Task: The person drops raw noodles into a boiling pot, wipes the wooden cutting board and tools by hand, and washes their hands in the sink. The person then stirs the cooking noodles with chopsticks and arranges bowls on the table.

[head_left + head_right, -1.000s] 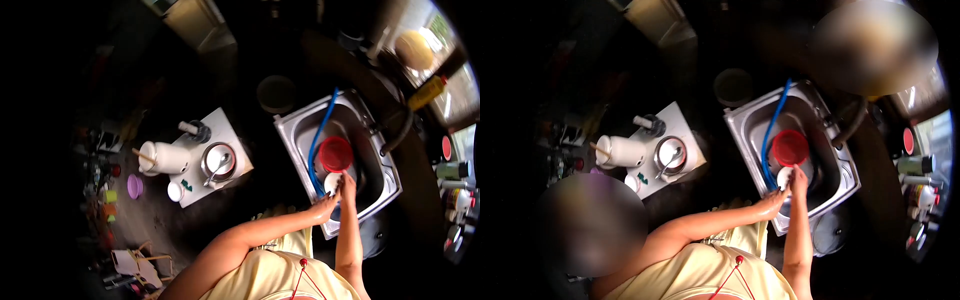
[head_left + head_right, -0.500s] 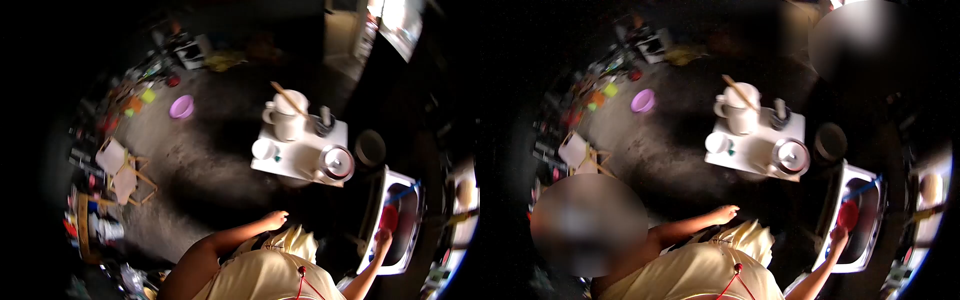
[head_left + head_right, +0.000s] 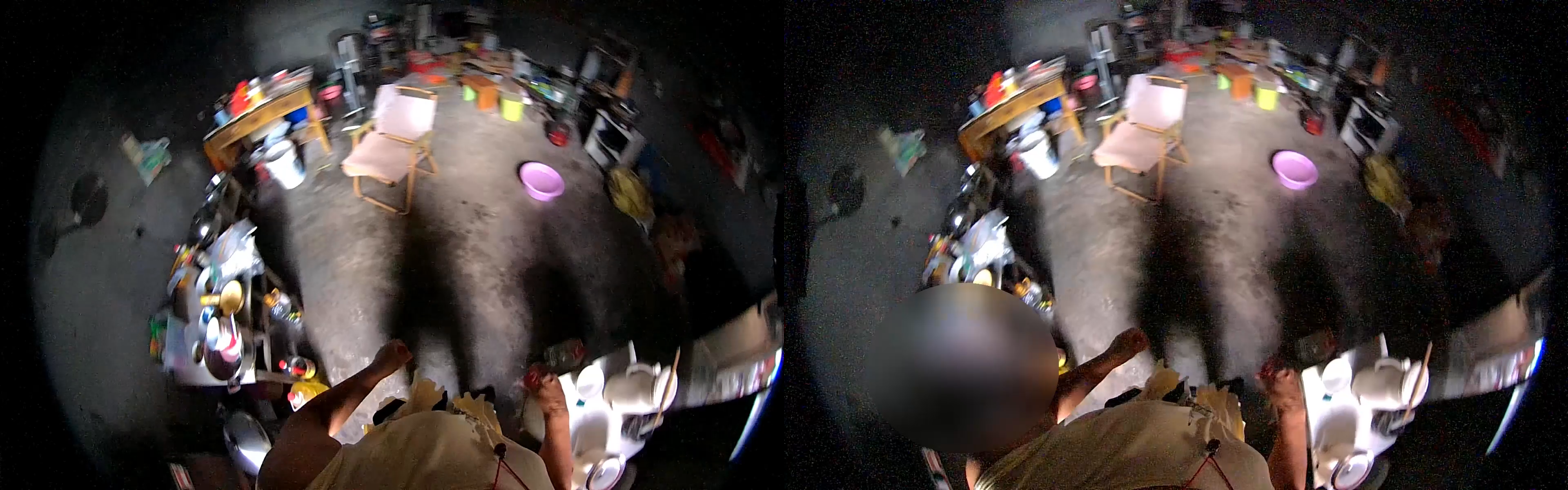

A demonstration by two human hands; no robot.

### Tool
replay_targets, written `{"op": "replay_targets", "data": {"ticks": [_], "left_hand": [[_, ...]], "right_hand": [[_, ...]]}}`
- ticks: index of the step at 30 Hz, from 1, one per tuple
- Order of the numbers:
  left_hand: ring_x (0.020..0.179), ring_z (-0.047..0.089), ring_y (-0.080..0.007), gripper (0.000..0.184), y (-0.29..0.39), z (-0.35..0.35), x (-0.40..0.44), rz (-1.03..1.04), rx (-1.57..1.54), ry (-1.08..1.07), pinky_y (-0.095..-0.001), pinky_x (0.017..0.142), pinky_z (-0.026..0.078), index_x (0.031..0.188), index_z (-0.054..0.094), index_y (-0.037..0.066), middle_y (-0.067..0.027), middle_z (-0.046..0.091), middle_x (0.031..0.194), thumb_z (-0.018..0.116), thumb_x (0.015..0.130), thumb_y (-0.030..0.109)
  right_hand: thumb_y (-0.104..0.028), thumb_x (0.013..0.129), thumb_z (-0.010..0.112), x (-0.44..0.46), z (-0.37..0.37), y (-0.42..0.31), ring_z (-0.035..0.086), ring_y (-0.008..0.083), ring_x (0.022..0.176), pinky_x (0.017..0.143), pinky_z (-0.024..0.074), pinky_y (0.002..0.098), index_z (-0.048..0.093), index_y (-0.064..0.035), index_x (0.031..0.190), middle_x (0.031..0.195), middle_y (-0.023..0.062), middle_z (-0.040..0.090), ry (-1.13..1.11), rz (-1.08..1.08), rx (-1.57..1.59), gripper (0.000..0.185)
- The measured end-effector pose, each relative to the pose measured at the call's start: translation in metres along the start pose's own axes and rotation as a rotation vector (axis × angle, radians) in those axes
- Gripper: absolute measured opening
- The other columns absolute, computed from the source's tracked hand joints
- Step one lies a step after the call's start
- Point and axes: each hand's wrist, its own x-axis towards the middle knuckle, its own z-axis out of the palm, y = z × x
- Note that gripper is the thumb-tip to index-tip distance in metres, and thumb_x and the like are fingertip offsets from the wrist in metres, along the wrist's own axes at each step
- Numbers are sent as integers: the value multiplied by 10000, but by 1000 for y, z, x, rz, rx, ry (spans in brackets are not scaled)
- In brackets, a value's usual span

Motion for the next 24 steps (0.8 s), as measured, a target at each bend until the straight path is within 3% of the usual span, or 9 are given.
{"op": "replay_targets", "data": {"ticks": [2, 6, 7, 8, 11, 15, 20, 21, 24], "left_hand": [[704, 570, -242, 225, 22, -25, -23, -236, -121, 74, -348, 612, 444, 765, 559, 34, -121, 580, 712, 601, 693, 243], [546, 521, -302, 224, -73, 6, -49, -34, 592, 560, -384, 486, 399, 500, 475, 45, -141, 510, 572, 578, 603, 216], [493, 500, -319, 215, -2, -21, -62, -475, -62, 746, -399, 445, 381, 467, 449, 51, -124, 489, 523, 565, 587, 187], [462, 496, -267, 162, -29, -10, -68, -314, 208, 803, -385, 441, 374, 483, 476, 51, -111, 508, 514, 555, 568, 165], [441, 448, -192, 114, -24, 3, -72, -658, 58, 937, -357, 445, 365, 492, 487, 54, -78, 495, 491, 555, 563, 113], [457, 376, -141, 89, -1, 14, -79, -812, -487, 1083, -336, 457, 356, 503, 487, 53, -38, 436, 471, 560, 554, 48], [483, 330, -132, 114, 18, 20, -105, -983, -687, 1276, -338, 439, 320, 499, 427, 38, -34, 368, 470, 537, 528, 25], [486, 326, -135, 127, 46, 17, -111, -992, -243, 1241, -347, 440, 318, 515, 412, 36, -37, 378, 488, 536, 540, 26], [434, 326, -121, 162, 34, 31, -136, -1153, -855, 1487, -318, 361, 283, 519, 404, 72, -29, 390, 500, 512, 613, -6]], "right_hand": [[-232, 719, 684, 52, -15, -1, 474, 328, 547, 520, 416, 378, 491, -47, 724, 618, 128, 502, 135, -130, -147, 268], [-42, 712, 592, 138, -111, -59, 416, 239, 447, 463, 392, 300, 477, -36, 607, 537, 146, 444, 85, -150, 111, 156], [-57, 729, 611, 154, -119, -61, 278, 161, 457, 429, 322, 280, 347, -32, 548, 517, 130, 317, 196, -133, 175, 321], [-116, 752, 642, 170, -124, -55, 226, 109, 485, 415, 261, 284, 290, -44, 537, 502, 62, 259, 230, -83, 252, 419], [-200, 784, 652, 208, -164, -56, 189, 71, 508, 438, 158, 263, 227, -77, 541, 527, -48, 216, 258, -158, 414, 505], [-280, 845, 571, 262, -185, -30, 197, 66, 517, 446, 177, 259, 275, -75, 546, 534, -53, 227, 198, -141, 410, 469], [-150, 799, 628, 315, -197, -24, 179, 72, 545, 440, 164, 252, 205, -99, 581, 562, -51, 199, 82, -183, 454, 479], [-120, 786, 634, 323, -201, -23, 176, 69, 546, 440, 162, 249, 208, -99, 579, 566, -54, 199, 37, -180, 451, 474], [-15, 758, 610, 346, -203, -15, 186, 40, 520, 426, 163, 228, 229, -122, 581, 561, -76, 203, -72, -128, 568, 433]]}}
